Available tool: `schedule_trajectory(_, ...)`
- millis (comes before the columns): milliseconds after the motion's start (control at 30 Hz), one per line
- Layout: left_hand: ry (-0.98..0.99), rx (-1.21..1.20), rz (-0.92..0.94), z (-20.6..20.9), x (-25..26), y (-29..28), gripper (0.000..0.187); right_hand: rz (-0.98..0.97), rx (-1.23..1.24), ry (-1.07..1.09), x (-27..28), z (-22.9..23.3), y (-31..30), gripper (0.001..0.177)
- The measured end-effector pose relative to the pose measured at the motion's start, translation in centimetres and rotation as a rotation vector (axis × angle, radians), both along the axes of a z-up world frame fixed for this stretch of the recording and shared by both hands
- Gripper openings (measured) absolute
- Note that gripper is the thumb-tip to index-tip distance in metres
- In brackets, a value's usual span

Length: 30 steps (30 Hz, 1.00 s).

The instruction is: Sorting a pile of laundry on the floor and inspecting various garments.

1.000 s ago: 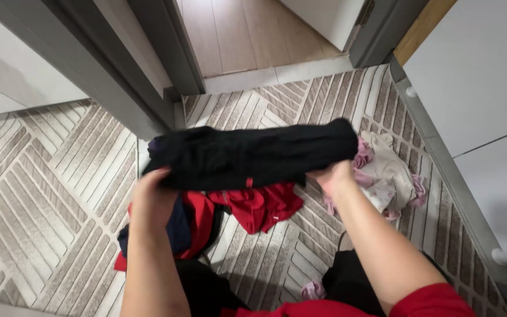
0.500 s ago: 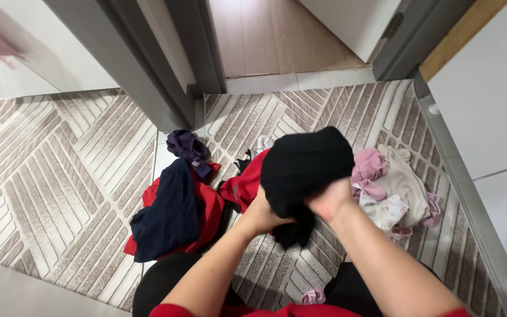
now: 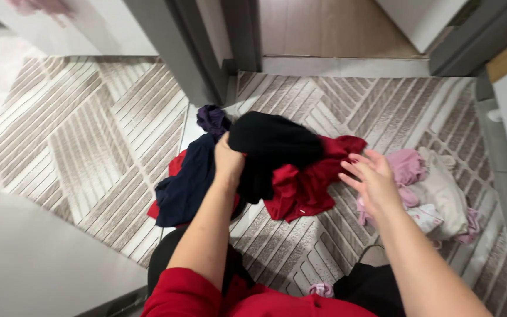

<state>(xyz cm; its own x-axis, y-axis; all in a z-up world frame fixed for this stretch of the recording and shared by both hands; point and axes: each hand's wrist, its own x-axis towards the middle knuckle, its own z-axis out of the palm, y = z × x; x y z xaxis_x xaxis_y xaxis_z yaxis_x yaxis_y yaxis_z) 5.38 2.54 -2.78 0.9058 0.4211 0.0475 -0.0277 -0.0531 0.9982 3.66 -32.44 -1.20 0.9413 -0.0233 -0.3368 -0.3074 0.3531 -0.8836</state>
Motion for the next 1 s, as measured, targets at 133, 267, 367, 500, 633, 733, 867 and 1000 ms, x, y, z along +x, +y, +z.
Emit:
schedule_trajectory(133, 0.106, 0.113, 0.145, -0.1, -1.7, 6.3, 0.024, 0.067, -0.025, 0.03, -0.6, 1.3, 0.8, 0.048)
schedule_trajectory(267, 0.444, 0.685, 0.295, 0.1, -4.6, 11.4, 0.047, 0.116, -0.025, 0.029, -0.9, 2.0, 1.8, 0.042)
schedule_trajectory(367, 0.851, 0.828, 0.135, 1.7, -6.9, 11.3, 0.06, 0.122, -0.024, 0.021, -0.3, 1.3, 2.3, 0.038)
schedule_trajectory(500, 1.138, 0.917, -0.367, -7.4, -7.0, 12.5, 0.06, 0.124, -0.066, 0.043, 0.4, 1.0, 3.1, 0.035)
schedule_trajectory(633, 0.982, 0.983, -0.596, -9.7, -5.8, 10.7, 0.062, 0.113, -0.106, 0.059, 0.7, -0.1, 2.9, 0.034)
schedule_trajectory(733, 0.886, 0.995, -0.643, -9.8, -4.5, 7.6, 0.061, 0.136, -0.203, 0.054, 1.0, -2.1, 2.2, 0.034)
schedule_trajectory(867, 0.77, 1.0, -0.747, -11.6, -2.8, 3.3, 0.059, 0.464, -0.869, -0.184, -0.5, -2.6, 2.4, 0.033)
schedule_trajectory(1000, 0.751, 1.031, -0.813, -13.0, -1.9, -1.1, 0.055, 0.909, -1.26, -0.288, -2.9, -1.7, 3.2, 0.034)
